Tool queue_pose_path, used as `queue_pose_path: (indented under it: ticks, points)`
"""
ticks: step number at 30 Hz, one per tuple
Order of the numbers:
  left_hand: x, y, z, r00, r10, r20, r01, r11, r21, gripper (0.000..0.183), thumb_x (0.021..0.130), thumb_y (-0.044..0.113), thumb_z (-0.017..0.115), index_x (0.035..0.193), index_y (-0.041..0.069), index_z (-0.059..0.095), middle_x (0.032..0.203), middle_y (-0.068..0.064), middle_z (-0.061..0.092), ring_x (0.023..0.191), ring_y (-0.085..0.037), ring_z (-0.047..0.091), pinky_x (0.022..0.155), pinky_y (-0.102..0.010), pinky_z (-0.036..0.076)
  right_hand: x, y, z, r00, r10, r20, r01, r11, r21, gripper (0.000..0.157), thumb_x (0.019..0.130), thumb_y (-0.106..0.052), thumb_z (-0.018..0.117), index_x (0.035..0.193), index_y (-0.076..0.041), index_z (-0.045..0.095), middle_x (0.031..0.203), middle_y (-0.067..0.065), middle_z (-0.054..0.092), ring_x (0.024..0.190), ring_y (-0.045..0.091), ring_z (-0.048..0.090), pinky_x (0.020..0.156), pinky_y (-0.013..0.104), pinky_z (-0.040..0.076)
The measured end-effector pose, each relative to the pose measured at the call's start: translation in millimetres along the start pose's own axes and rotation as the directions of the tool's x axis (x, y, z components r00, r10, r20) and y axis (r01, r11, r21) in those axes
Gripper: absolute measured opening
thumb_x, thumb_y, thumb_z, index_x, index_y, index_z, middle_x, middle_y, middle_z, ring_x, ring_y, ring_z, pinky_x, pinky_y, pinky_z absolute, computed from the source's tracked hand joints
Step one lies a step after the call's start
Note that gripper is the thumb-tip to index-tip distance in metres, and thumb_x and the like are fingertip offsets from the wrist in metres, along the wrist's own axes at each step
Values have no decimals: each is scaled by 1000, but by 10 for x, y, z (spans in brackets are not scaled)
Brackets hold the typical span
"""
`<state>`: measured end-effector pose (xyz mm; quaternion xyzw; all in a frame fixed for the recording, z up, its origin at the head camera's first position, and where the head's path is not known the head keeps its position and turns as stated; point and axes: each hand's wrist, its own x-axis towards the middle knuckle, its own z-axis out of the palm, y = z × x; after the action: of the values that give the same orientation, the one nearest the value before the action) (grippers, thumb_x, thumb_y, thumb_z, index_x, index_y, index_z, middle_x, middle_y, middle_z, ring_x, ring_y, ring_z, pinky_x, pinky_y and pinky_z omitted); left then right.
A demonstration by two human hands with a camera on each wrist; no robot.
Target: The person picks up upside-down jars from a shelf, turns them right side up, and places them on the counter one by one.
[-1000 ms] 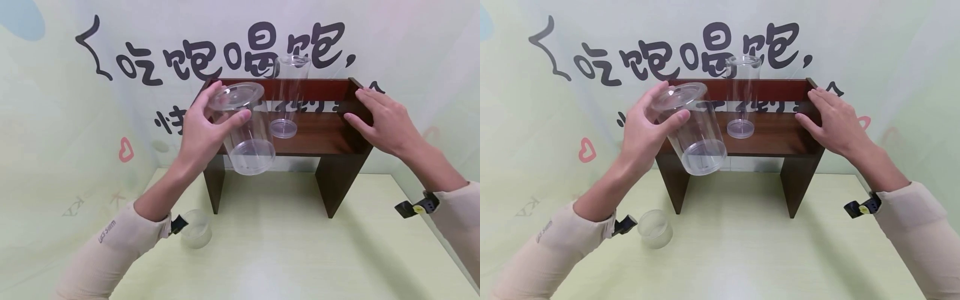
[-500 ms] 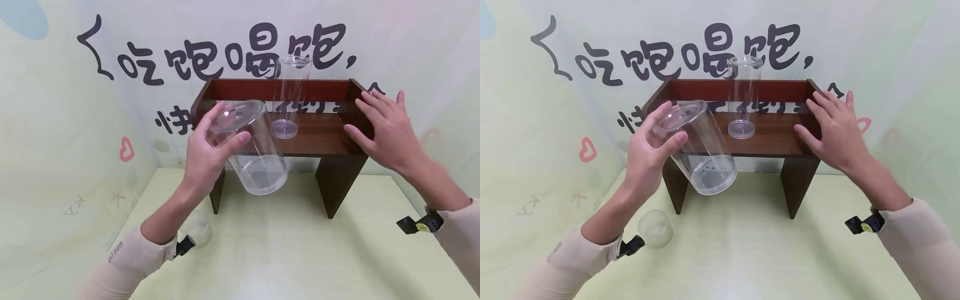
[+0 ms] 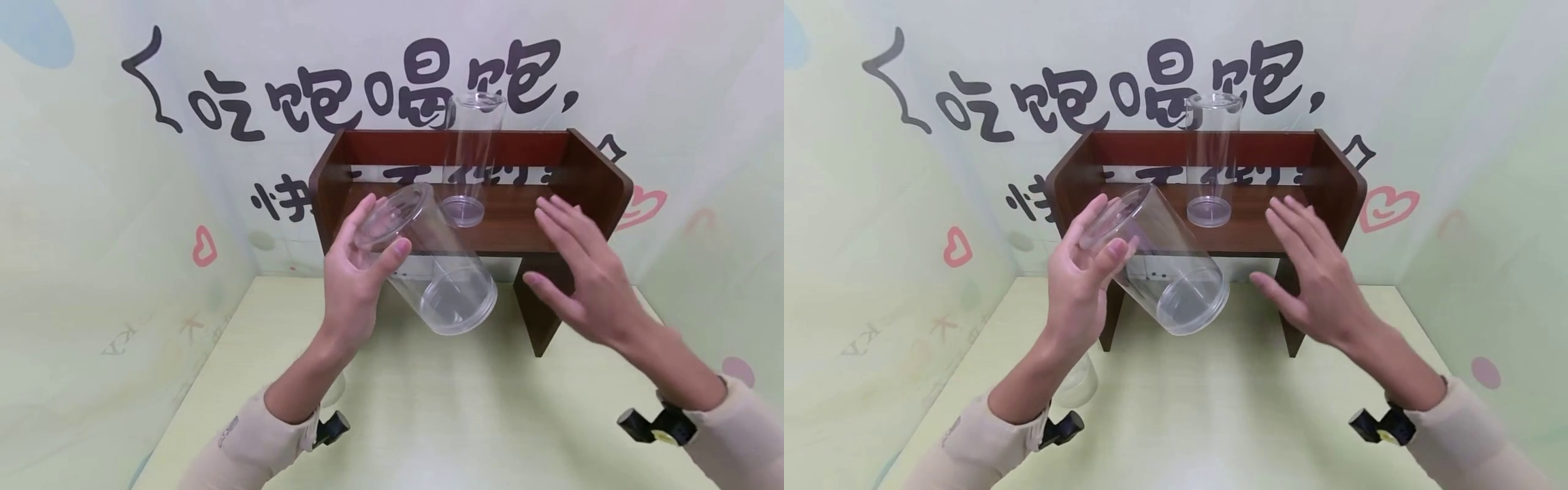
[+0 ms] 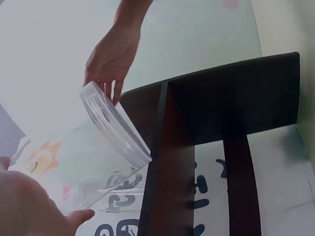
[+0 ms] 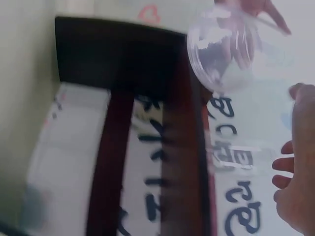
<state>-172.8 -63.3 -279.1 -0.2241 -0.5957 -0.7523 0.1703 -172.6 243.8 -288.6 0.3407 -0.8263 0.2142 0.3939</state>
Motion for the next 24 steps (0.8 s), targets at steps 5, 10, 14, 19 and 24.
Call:
queue_pose_path:
  ticks: [5,10,14,19,24]
  points:
    - [-57,-98,98,999,11,-52,-16,995,-96,79,91,27,77,159,5,43,155,-6,55,141,-23,57,118,-33,45,-194,-154,195,993,100,62,-111,972,209,92,101,-68,55,165,-5,35,168,13,41,157,28,36,128,30,26]
    - [-106,-190,223,995,17,-100,-41,970,-239,104,83,52,89,159,0,40,157,-16,53,142,-31,55,113,-38,50,-318,-290,434,974,214,72,-219,810,545,93,98,-44,74,169,-9,24,170,15,35,157,28,36,121,24,36]
    - [-159,-264,314,993,6,-116,-43,947,-319,116,78,60,90,160,-2,36,159,-19,49,144,-34,53,110,-42,52,-398,-399,578,936,340,89,-293,613,734,98,92,-26,80,170,-11,22,168,17,37,147,28,45,108,25,51]
    - [-236,-351,352,995,-23,-100,-18,921,-389,121,79,59,89,162,-4,29,162,-20,44,148,-35,47,111,-43,51,-468,-485,667,887,452,99,-338,487,805,100,88,-24,82,168,-10,24,162,17,42,135,27,53,96,29,59]
    - [-285,-414,312,998,-39,-43,19,923,-385,124,80,60,88,164,-5,23,165,-20,40,151,-35,43,114,-43,48,-514,-477,682,897,436,72,-294,466,834,96,86,-11,80,165,-1,27,157,19,47,133,26,60,95,33,60]
